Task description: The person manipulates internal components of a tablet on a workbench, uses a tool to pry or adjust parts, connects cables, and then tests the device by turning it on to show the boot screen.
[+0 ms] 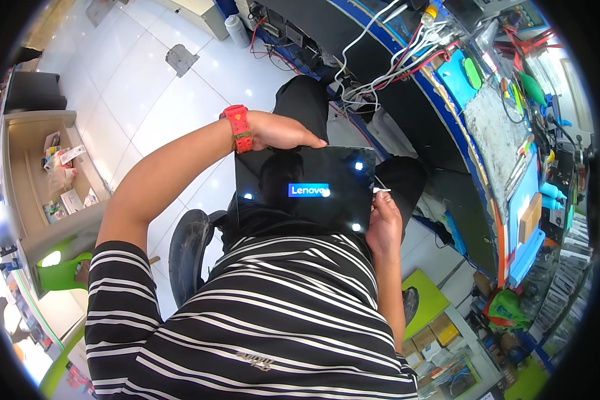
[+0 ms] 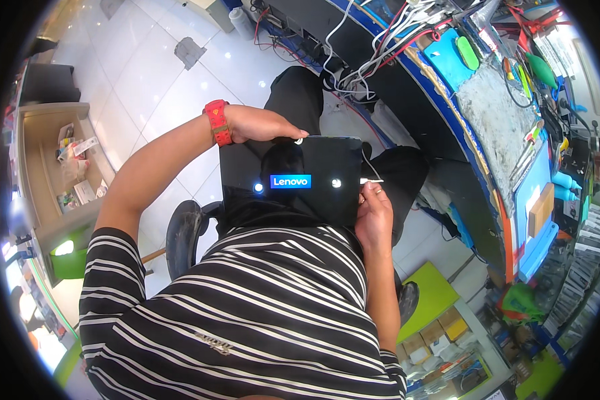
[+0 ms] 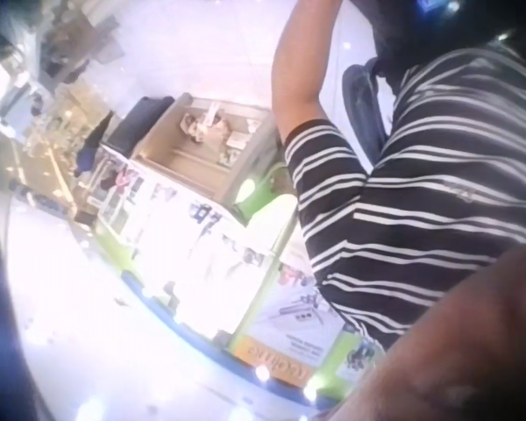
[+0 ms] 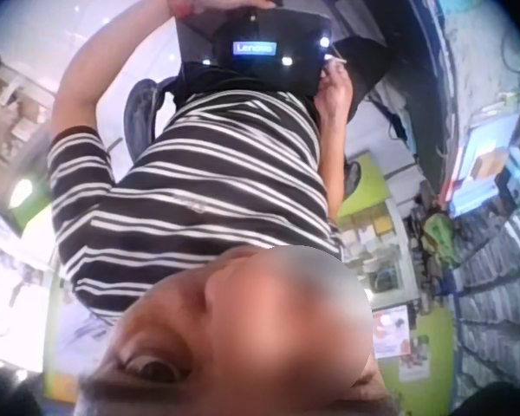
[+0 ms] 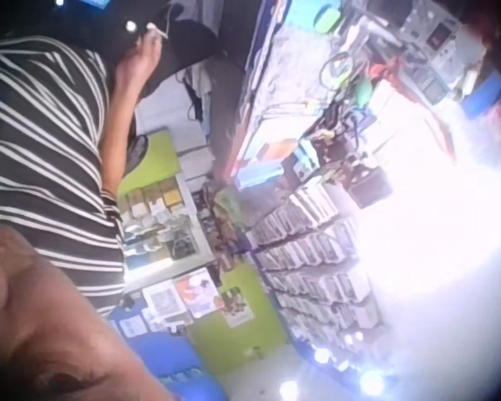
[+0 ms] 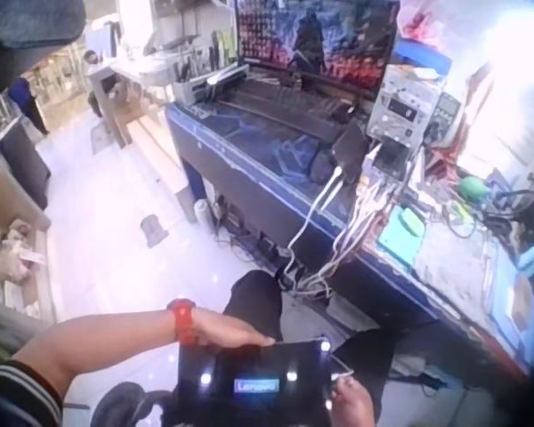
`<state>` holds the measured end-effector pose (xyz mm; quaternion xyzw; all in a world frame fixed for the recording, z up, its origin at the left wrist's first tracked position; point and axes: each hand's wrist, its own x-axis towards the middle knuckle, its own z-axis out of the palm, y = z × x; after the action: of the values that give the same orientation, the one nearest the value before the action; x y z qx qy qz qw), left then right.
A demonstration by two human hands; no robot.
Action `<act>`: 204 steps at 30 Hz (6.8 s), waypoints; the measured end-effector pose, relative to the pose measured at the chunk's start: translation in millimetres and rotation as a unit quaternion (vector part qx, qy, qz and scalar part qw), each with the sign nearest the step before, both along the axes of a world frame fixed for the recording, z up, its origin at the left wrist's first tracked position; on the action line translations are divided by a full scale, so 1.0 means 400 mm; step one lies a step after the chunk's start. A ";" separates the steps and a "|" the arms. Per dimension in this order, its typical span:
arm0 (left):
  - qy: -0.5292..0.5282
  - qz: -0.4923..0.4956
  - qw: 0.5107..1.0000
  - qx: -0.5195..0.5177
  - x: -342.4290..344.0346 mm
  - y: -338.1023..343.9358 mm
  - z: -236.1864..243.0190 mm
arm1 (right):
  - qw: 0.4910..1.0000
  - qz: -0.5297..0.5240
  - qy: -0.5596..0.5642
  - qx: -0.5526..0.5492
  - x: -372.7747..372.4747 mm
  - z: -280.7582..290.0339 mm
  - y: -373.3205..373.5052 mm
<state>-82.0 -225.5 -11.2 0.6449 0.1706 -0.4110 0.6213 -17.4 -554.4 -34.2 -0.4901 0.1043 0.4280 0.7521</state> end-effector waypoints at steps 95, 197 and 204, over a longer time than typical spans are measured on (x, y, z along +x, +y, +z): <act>0.067 0.100 0.987 -0.110 -0.012 0.056 0.074 | 0.978 0.090 -0.170 -0.080 -0.018 0.100 0.002; -0.203 0.084 0.953 -0.208 -0.048 -0.050 0.094 | 0.993 0.079 -0.031 -0.082 0.013 0.077 0.012; -0.185 0.119 0.950 -0.224 -0.064 -0.056 0.107 | 0.991 0.029 -0.101 -0.087 -0.007 0.062 0.027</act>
<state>-107.6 -247.8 31.4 0.5287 0.0319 -0.2356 0.8148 -20.1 -543.5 -9.5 -0.5971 0.0497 0.3875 0.7007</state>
